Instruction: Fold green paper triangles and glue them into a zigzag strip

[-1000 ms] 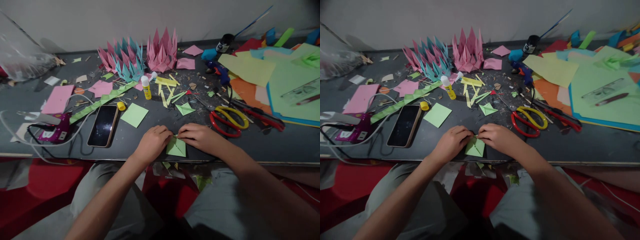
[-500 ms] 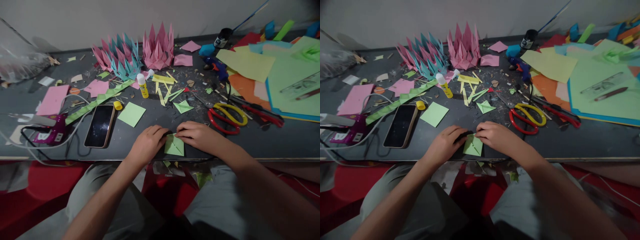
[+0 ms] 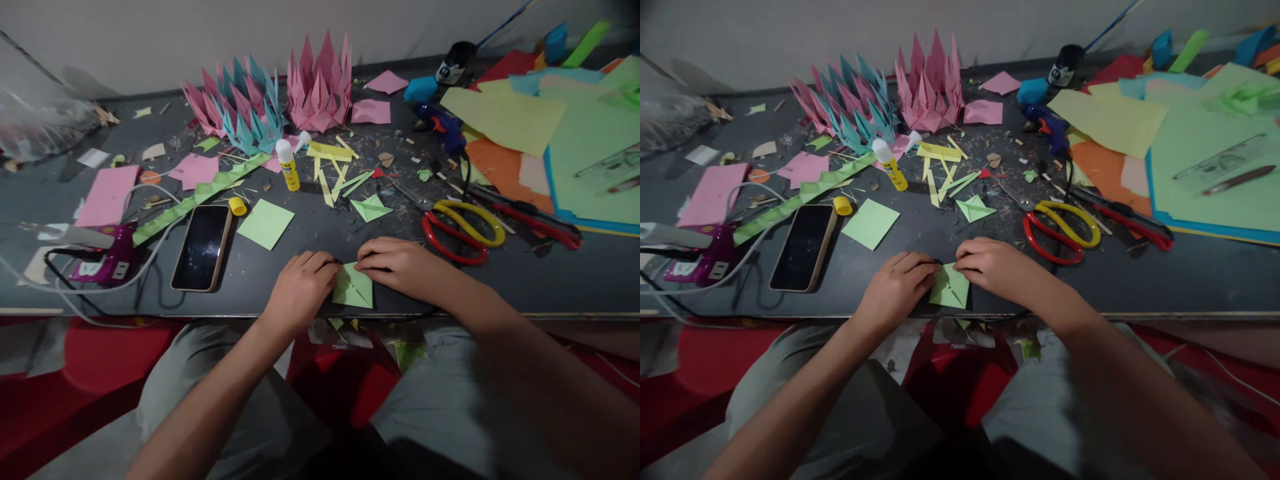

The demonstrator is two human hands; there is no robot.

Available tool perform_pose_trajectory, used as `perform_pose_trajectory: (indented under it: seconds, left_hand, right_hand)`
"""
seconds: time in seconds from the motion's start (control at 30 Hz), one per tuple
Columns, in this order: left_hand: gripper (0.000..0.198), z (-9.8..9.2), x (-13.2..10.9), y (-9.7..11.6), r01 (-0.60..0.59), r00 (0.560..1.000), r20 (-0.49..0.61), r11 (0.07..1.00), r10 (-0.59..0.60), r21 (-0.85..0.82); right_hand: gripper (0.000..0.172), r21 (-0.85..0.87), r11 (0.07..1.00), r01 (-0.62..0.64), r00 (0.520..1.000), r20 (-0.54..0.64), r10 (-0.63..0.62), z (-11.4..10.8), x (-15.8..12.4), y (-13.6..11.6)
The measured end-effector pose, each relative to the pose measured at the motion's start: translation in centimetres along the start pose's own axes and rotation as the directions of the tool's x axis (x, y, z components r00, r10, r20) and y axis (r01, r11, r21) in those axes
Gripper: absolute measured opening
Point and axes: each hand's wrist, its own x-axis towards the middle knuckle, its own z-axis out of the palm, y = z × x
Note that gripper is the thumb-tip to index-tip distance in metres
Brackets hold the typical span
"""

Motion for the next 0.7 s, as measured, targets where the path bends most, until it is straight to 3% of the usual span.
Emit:
perform_pose_trajectory:
  seconds: [0.7]
  left_hand:
    - [0.016, -0.24, 0.17, 0.78, 0.042, 0.999, -0.018, 0.992, -0.040, 0.117]
  right_hand:
    - [0.019, 0.012, 1.000, 0.003, 1.000, 0.019, -0.003, 0.11, -0.14, 0.36]
